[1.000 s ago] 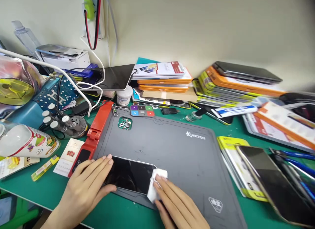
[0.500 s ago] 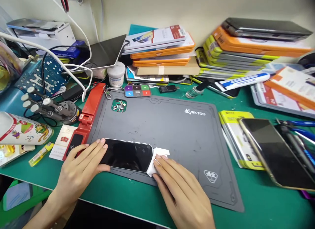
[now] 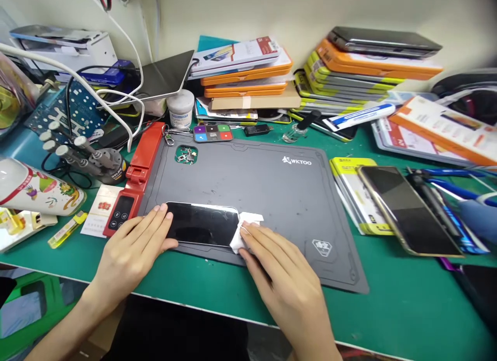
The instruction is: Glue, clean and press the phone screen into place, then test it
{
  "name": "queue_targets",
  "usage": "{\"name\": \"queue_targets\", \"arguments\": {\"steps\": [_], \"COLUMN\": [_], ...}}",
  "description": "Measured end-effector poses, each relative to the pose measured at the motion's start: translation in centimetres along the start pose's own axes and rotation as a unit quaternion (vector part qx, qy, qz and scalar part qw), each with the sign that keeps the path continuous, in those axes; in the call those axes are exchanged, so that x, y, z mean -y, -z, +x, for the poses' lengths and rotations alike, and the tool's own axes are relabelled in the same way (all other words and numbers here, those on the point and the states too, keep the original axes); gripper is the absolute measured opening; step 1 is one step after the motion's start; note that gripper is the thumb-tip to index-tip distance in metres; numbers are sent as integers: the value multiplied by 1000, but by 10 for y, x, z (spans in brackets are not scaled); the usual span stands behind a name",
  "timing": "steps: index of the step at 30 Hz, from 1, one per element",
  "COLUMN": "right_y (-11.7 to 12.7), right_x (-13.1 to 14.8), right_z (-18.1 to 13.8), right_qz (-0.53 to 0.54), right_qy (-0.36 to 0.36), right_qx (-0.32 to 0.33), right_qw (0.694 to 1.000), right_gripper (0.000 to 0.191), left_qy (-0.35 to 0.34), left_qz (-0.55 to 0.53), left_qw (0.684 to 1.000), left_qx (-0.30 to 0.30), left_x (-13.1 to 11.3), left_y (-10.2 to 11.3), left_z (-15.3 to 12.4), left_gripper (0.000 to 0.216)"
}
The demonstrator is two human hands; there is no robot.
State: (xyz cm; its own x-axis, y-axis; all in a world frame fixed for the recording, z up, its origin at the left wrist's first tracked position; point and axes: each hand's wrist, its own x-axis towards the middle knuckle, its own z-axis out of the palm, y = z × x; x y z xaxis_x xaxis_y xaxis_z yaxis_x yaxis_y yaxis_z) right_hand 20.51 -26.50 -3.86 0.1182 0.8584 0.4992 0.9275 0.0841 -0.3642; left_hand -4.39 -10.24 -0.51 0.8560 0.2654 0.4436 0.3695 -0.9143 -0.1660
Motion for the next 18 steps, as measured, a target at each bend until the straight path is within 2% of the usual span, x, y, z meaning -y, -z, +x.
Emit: {"name": "queue_targets", "arguments": {"steps": [5, 10, 13, 18], "right_y": [2, 3, 4, 2], "right_x": [2, 4, 4, 8], "right_z": [-2, -1, 1, 6], "right_qz": [-6, -11, -33, -67], "right_qy": [6, 57, 102, 164], "right_qx": [-5, -13, 6, 58], "right_qw": [1000, 998, 994, 982], "right_gripper": [57, 67, 66, 56], "left_qy": [9, 29, 43, 110], "left_qz": [-10, -35, -57, -86], "left_qw": [1000, 999, 997, 990], "left_qx": [-13, -18, -14, -16], "left_x": [-2, -2, -2, -3], "left_y": [-1, -2, -3, -3], "left_z": [-2, -4, -6, -10], "left_gripper": [52, 53, 61, 79]}}
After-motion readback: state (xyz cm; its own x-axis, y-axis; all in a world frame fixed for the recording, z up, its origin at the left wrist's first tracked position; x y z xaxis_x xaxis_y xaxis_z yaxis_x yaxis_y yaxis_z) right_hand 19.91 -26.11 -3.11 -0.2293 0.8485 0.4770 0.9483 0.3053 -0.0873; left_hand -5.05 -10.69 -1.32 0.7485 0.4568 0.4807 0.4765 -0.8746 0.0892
